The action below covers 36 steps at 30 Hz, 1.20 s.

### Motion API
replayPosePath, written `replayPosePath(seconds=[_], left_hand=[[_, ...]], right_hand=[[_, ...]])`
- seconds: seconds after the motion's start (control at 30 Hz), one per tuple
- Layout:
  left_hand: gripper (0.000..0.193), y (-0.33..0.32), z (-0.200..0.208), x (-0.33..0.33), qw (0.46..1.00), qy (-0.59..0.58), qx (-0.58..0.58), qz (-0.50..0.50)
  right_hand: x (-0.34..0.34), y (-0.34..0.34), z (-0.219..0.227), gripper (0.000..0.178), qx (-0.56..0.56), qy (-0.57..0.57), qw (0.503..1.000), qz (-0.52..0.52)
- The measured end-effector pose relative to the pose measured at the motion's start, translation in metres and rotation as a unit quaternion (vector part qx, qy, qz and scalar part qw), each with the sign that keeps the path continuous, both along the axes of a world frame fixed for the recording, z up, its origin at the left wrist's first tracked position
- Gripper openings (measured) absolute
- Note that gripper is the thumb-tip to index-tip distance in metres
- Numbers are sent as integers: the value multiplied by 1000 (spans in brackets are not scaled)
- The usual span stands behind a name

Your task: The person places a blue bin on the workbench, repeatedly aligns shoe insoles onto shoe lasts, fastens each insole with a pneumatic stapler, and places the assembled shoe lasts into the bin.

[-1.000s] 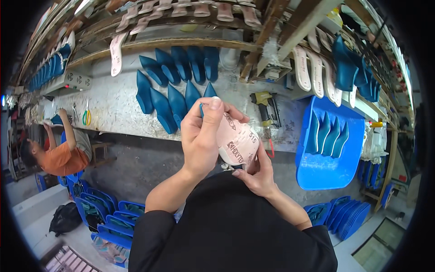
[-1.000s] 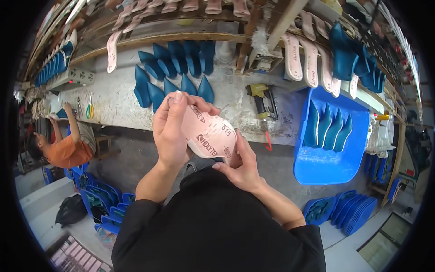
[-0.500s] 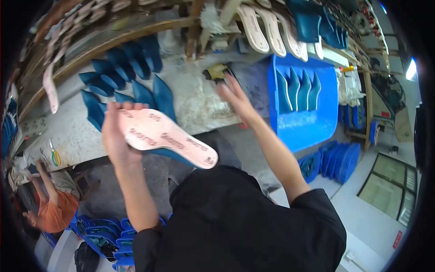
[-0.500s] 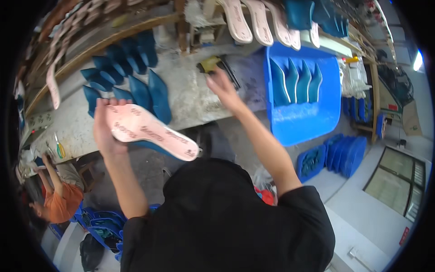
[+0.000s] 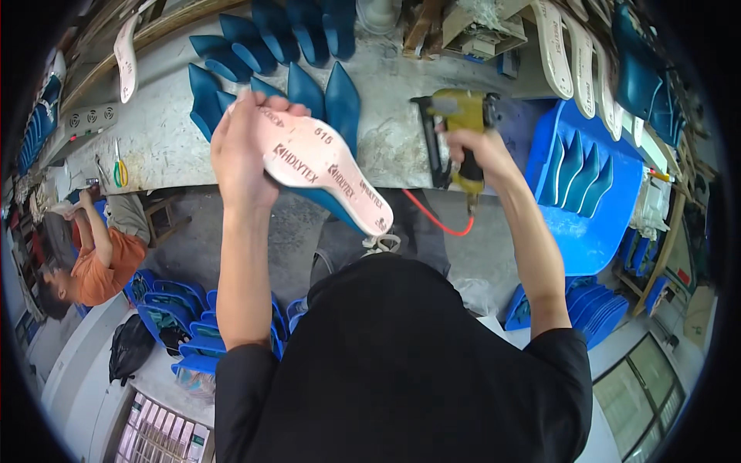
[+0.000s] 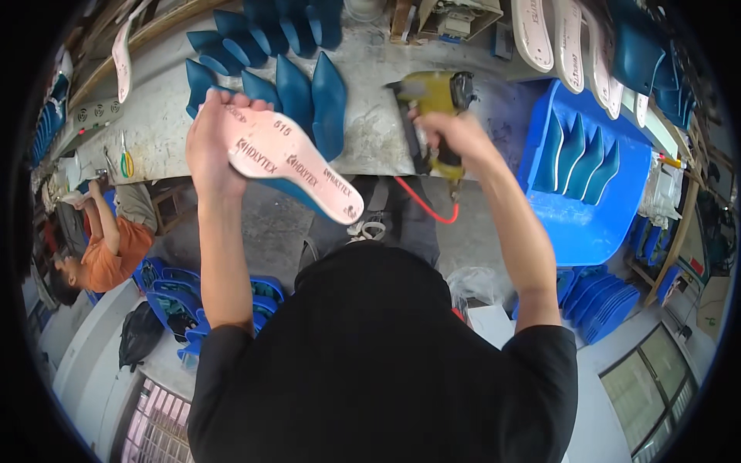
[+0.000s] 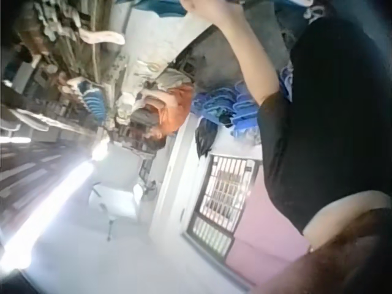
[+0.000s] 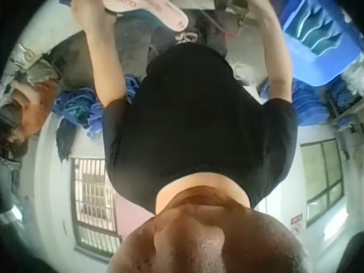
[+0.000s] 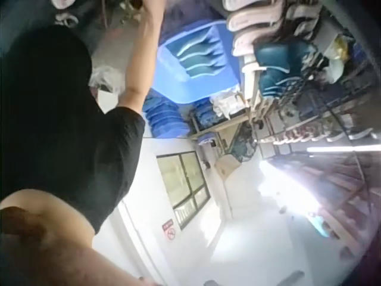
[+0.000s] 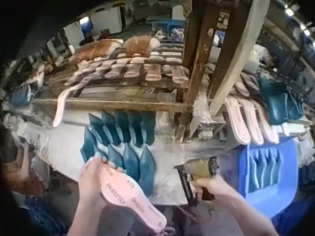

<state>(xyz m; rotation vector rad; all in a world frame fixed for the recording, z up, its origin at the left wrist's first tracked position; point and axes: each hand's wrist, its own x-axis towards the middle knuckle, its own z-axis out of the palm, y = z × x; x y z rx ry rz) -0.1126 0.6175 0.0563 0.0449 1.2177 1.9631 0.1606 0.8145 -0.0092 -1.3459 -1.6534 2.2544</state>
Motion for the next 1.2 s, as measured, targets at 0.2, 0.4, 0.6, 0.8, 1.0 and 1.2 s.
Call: replayPosePath(seconds=[0.2,0.4,0.6,0.8,1.0,1.2], left_hand=[[26,25,-9,15,992,103,-64,-44],[25,25,-35,7,990,84,-84,-70],[24,18,-37,2,998,-26,-31,-41],[22,67,-34,63,994,-83,-51,-50],[25,129,-51,175,992,-122,-35,-16],[33,247,41,382,977,108,172,-62]], right_hand=[[-34,-70,85,36,-98,73,989,78],[-31,-84,49,34,48,74,994,67],[-11,37,-60,46,229,-264,936,-33],[59,72,-210,78,527,-326,784,40],[162,37,-6,67,246,64,960,122],[370,28,84,95,381,-78,918,-74]])
